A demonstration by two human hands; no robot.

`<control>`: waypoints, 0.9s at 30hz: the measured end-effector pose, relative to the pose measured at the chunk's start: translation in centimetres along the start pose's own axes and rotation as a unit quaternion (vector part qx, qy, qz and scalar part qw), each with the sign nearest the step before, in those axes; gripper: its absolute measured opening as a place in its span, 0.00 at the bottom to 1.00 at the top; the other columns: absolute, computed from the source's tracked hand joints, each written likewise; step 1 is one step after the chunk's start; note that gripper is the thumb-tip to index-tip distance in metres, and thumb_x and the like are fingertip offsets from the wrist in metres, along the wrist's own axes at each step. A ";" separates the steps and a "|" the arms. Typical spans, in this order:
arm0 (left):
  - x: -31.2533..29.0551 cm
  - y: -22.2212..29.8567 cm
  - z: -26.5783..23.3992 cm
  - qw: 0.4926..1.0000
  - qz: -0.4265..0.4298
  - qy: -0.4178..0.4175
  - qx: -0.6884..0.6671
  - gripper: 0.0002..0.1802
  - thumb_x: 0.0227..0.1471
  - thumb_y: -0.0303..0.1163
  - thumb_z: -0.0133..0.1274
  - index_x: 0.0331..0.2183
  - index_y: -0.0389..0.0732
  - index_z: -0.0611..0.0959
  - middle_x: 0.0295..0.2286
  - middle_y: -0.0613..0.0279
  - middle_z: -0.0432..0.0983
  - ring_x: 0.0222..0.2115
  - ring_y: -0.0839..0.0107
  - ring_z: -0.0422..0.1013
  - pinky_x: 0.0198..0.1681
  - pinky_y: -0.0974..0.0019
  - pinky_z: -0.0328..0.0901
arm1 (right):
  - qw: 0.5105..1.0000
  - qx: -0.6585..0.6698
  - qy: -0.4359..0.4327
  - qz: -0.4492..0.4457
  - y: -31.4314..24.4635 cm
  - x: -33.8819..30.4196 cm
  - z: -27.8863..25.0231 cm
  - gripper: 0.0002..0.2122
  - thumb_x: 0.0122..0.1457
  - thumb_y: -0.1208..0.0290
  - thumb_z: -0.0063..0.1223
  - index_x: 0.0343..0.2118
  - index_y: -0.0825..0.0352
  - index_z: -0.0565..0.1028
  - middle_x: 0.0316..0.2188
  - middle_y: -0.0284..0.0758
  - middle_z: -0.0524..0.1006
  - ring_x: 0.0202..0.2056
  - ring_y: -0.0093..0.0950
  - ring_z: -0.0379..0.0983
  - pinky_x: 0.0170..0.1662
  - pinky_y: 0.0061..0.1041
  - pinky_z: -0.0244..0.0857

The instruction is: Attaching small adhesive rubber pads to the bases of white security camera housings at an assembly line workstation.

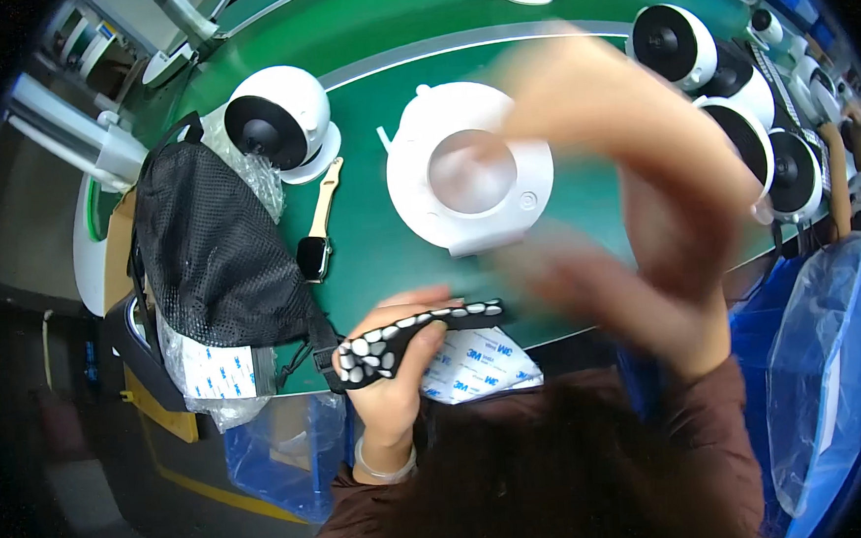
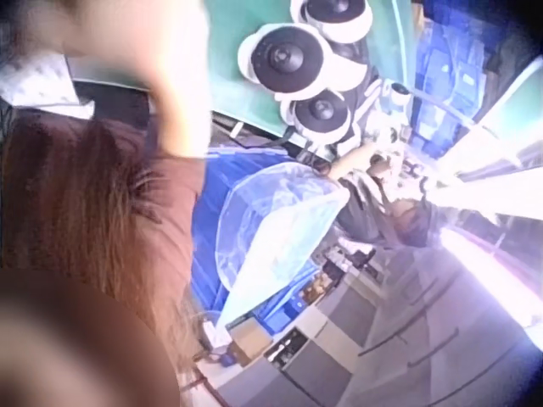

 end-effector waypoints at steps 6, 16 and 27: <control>1.6 1.4 1.9 0.992 0.072 -0.030 0.103 0.06 0.36 0.21 0.57 0.22 0.32 0.77 0.18 0.64 0.73 0.18 0.82 0.67 0.22 0.81 0.61 | 0.871 0.490 -0.004 -0.024 -7.6 -4.1 -0.7 0.11 0.49 0.82 0.44 0.29 0.57 0.75 0.28 0.31 0.72 0.22 0.21 0.63 0.21 0.16 0.54; 0.9 1.8 3.6 0.995 0.022 -0.045 0.082 0.06 0.34 0.21 0.58 0.21 0.33 0.78 0.19 0.63 0.73 0.20 0.81 0.67 0.24 0.79 0.61 | 0.963 0.022 0.035 0.266 -3.7 -7.5 -1.0 0.18 0.33 0.76 0.60 0.33 0.65 0.73 0.35 0.36 0.70 0.33 0.34 0.67 0.37 0.22 0.62; 1.5 4.2 6.3 0.937 0.146 -0.174 0.266 0.09 0.31 0.17 0.57 0.23 0.33 0.78 0.20 0.59 0.75 0.19 0.78 0.70 0.23 0.80 0.62 | 0.925 -0.007 -0.021 0.379 1.2 -10.7 -3.1 0.06 0.41 0.76 0.56 0.25 0.69 0.75 0.20 0.35 0.74 0.22 0.25 0.69 0.25 0.19 0.61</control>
Point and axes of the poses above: each hand's wrist, its own x-axis towards the middle knuckle, its own z-axis out of the palm, y = z × x, the point moved 6 cm from there along x, towards the middle knuckle
